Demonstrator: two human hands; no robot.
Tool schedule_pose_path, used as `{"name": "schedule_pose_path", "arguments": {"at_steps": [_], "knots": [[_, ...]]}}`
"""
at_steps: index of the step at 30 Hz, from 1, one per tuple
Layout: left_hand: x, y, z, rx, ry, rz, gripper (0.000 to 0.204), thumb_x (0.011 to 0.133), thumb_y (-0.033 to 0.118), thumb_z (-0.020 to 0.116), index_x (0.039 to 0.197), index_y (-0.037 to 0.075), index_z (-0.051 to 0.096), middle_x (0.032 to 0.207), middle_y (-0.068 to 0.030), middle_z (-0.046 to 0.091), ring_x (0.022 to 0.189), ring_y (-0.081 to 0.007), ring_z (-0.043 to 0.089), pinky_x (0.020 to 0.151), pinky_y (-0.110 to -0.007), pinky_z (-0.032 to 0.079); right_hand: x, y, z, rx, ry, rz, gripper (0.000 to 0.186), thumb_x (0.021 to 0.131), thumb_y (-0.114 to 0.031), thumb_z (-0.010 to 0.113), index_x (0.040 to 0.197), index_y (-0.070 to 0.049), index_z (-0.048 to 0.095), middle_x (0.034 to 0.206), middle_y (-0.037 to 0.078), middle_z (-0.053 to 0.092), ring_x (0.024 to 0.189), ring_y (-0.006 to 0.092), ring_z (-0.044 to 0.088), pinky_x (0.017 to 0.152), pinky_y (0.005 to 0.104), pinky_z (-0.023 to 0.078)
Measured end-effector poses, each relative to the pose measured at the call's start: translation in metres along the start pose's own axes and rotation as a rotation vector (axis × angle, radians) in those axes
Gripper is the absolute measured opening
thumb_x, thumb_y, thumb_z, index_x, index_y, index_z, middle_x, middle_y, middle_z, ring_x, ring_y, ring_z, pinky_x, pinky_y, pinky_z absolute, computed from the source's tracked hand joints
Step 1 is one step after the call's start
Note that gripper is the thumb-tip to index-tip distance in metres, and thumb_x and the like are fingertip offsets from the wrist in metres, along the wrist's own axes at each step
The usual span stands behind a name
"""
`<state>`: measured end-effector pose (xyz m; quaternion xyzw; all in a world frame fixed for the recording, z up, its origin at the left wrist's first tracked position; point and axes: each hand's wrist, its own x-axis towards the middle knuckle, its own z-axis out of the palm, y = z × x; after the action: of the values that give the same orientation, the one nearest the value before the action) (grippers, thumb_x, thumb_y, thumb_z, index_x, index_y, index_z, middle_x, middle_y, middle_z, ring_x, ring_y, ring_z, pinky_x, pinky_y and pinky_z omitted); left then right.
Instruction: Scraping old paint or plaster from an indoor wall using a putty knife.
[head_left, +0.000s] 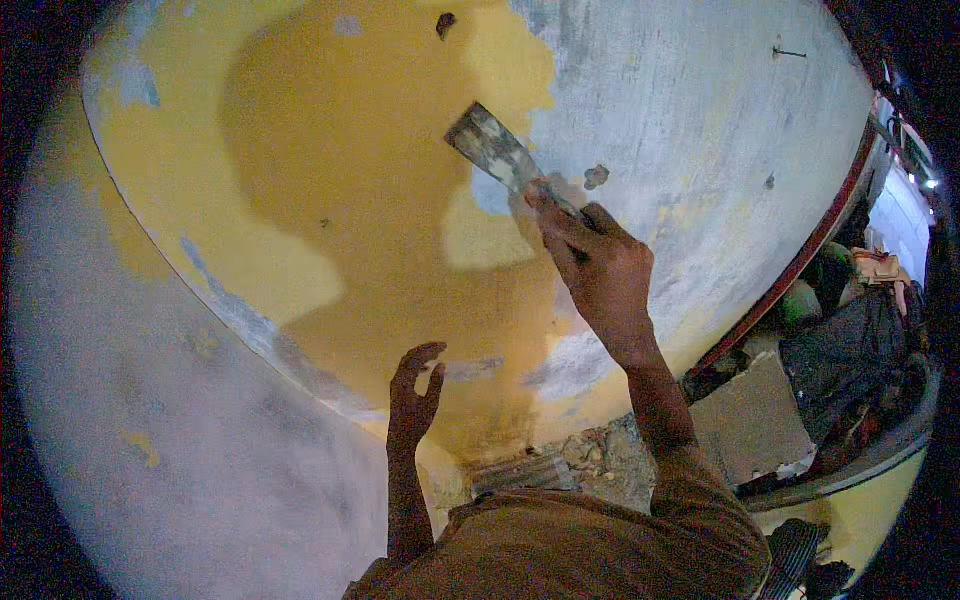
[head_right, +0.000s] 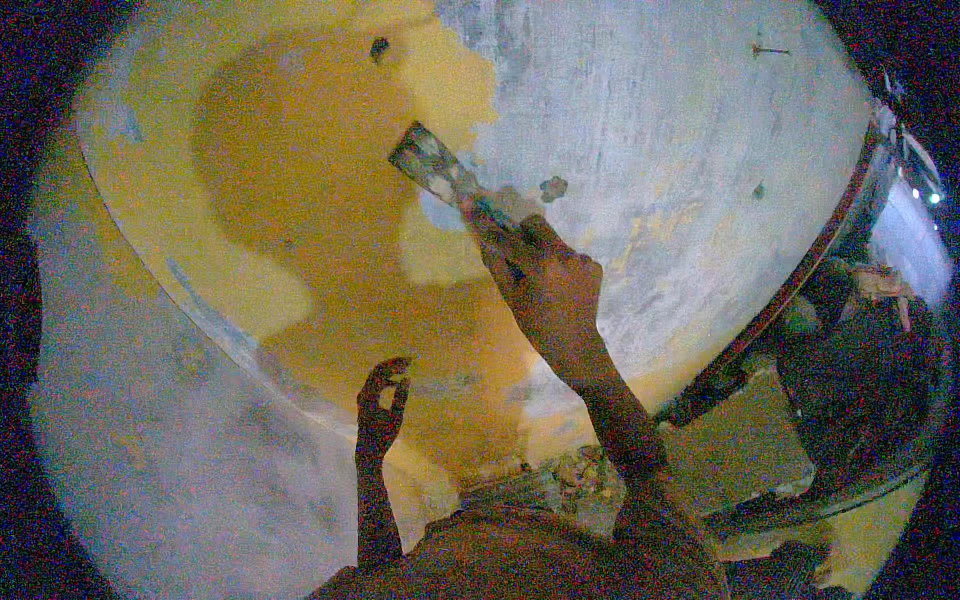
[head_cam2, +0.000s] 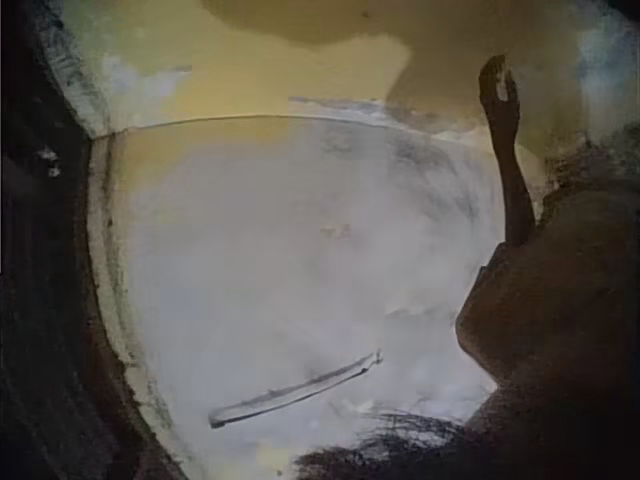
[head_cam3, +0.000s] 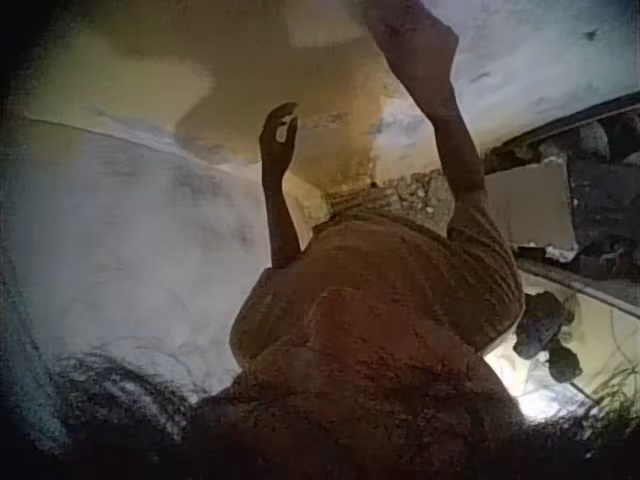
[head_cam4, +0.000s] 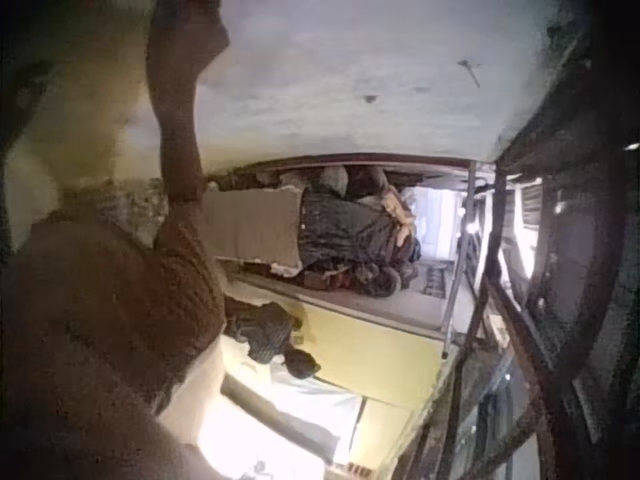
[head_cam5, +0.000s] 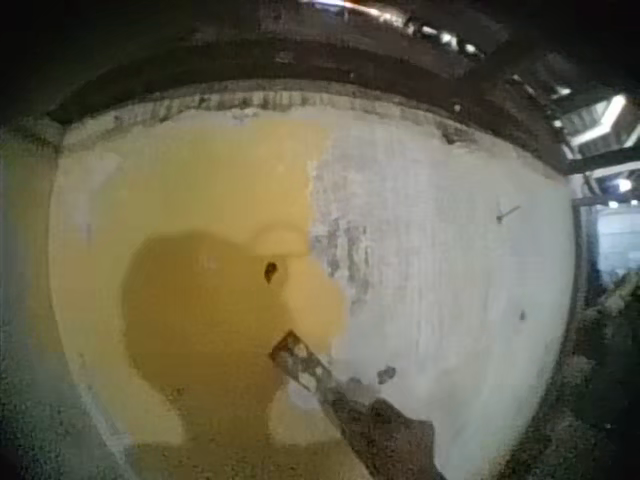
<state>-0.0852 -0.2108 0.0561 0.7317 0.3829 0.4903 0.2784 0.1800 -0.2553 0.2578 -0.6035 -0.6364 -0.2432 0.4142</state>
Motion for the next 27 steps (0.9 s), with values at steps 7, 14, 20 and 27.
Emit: {"name": "schedule_pose_path", "arguments": {"at_steps": [7, 14, 20, 27], "knots": [[-0.091, -0.145, -0.018, 0.433, -0.693, -0.29, 0.05, 0.101, 0.044, 0.065, 0.136, 0.009, 0.062, 0.134, -0.0191, 0.067, 0.123, -0.034, 0.065, 0.108, -0.043, 0.049, -0.026, 0.017, -0.011, -0.089, -0.077, 0.084, 0.039, 0.091, -0.018, 0.076, 0.128, -0.032, 0.075, 0.082, 0.007, 0.064, 0.059, 0.0257, 0.063, 0.054, 0.0384, 0.053], [-0.099, -0.153, -0.029, 0.338, -0.713, -0.68, 0.065, 0.099, 0.054, 0.064, 0.145, 0.009, 0.057, 0.139, -0.0154, 0.066, 0.122, -0.0339, 0.066, 0.106, -0.044, 0.052, -0.02, -0.006, 0.001, -0.035, -0.034, -0.012, 0.044, 0.092, -0.02, 0.075, 0.134, -0.03, 0.069, 0.078, 0.007, 0.059, 0.057, 0.0254, 0.063, 0.051, 0.0377, 0.053], [-0.09, -0.15, -0.026, 0.203, -0.584, -0.586, 0.061, 0.1, 0.05, 0.066, 0.146, 0.01, 0.057, 0.143, -0.015, 0.063, 0.125, -0.0309, 0.065, 0.106, -0.044, 0.052, -0.056, 0.004, 0.022, 0.098, -0.049, 0.14, 0.055, 0.094, -0.02, 0.074, 0.146, -0.03, 0.06, 0.077, 0.007, 0.063, 0.057, 0.0254, 0.063, 0.051, 0.0377, 0.053], [-0.091, -0.152, -0.013, 0.2, -0.736, -0.479, 0.057, 0.101, 0.047, 0.066, 0.143, 0.01, 0.059, 0.144, -0.0144, 0.062, 0.126, -0.0301, 0.064, 0.104, -0.043, 0.053, -0.046, -0.014, 0.02, 0.131, 0.001, 0.114, 0.054, 0.095, -0.02, 0.071, 0.148, -0.026, 0.059, 0.074, 0.008, 0.062, 0.055, 0.0262, 0.063, 0.05, 0.0379, 0.053]]}}
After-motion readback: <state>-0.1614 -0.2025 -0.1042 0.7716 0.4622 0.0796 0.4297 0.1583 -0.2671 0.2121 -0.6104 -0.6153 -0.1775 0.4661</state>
